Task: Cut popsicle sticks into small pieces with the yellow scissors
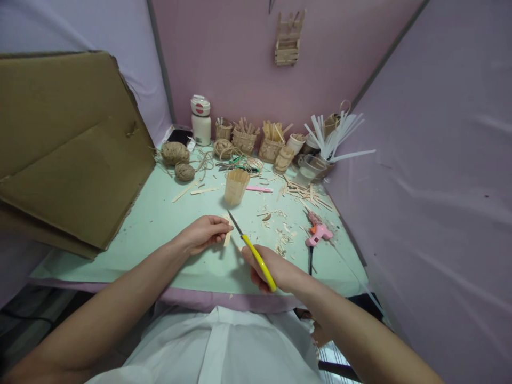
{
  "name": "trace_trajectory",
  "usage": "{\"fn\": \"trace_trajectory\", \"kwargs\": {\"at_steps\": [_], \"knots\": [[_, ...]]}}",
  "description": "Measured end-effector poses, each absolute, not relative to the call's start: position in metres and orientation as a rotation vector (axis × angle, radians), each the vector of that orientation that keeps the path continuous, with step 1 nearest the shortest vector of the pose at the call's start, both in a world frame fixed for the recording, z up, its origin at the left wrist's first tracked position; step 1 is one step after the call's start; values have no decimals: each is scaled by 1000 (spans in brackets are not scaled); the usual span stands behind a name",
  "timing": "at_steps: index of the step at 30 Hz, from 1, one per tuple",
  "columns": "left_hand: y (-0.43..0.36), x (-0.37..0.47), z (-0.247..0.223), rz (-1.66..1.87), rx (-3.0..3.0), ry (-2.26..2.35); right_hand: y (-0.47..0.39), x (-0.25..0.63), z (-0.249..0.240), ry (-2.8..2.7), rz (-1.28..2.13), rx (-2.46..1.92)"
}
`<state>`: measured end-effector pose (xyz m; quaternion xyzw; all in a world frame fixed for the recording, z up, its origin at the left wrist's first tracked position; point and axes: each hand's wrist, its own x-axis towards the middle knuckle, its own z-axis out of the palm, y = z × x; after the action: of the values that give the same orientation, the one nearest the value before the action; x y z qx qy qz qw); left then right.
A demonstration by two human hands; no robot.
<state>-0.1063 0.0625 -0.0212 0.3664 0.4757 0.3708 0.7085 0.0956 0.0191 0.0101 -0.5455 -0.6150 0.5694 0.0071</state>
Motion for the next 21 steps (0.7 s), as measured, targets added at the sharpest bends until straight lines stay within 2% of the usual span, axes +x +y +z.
{"fn": "trace_trajectory", "kwargs": {"at_steps": [3,8,10,14,21], "knots": [[56,-106,-19,686,1005,957,18,106,14,-1924,1733,-1684],[45,-109,-18,194,1320,535,2,134,11,-1794,1723,-1570],[42,-107,-18,130,1358,503,-7,141,8,-1716,1733,-1542],[37,-85,-9,181,1437,559,-19,147,3,-1639,1622,-1534],[44,-14,0,451,1719,716,-9,157,5,-1513,1106,-1586]]}}
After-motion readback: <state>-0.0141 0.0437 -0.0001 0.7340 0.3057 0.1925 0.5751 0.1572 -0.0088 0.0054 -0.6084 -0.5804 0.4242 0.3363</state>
